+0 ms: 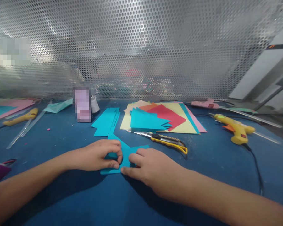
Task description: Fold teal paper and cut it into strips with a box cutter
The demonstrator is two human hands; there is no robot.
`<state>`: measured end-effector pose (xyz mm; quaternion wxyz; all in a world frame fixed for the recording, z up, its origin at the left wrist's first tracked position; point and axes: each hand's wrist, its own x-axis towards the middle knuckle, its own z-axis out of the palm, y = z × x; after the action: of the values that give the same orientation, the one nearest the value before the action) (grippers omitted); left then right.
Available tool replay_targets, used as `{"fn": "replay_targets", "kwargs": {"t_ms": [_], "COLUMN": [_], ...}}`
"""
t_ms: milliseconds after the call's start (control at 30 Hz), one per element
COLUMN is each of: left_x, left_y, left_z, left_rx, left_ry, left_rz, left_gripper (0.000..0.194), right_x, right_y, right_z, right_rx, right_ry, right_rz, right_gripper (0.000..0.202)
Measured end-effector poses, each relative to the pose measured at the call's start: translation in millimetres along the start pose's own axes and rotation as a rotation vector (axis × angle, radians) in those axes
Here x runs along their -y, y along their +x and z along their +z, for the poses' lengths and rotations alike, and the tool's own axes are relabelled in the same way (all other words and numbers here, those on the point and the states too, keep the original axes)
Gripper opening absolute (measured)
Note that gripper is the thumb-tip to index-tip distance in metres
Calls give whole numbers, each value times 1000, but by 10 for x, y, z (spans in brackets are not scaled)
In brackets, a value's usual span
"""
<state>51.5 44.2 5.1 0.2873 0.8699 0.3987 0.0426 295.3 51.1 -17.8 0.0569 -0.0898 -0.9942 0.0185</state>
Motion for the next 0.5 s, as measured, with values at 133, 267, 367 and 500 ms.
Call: {"fn": "replay_targets", "kwargs": {"t_ms": [133, 267, 367, 500], "left_x": [0, -20, -31, -28], "left_y": [0, -5, -11, -21], "left_z": [0, -15, -30, -43], "left_rx": [7, 22, 33, 28], "left_ry": [-8, -12, -17, -12], "left_rz": [-12, -4, -4, -13], "left_gripper": [1, 1, 3, 5], "right_x": [14, 29, 33, 33], "right_y": [16, 29, 31, 26], "right_z": [-9, -42, -54, -47], "right_rx": [-1, 31, 34, 50], "right_ry": [-28, -34, -33, -21], "right_rz": [-10, -2, 7, 25], "right_gripper": [54, 57, 56, 58]}}
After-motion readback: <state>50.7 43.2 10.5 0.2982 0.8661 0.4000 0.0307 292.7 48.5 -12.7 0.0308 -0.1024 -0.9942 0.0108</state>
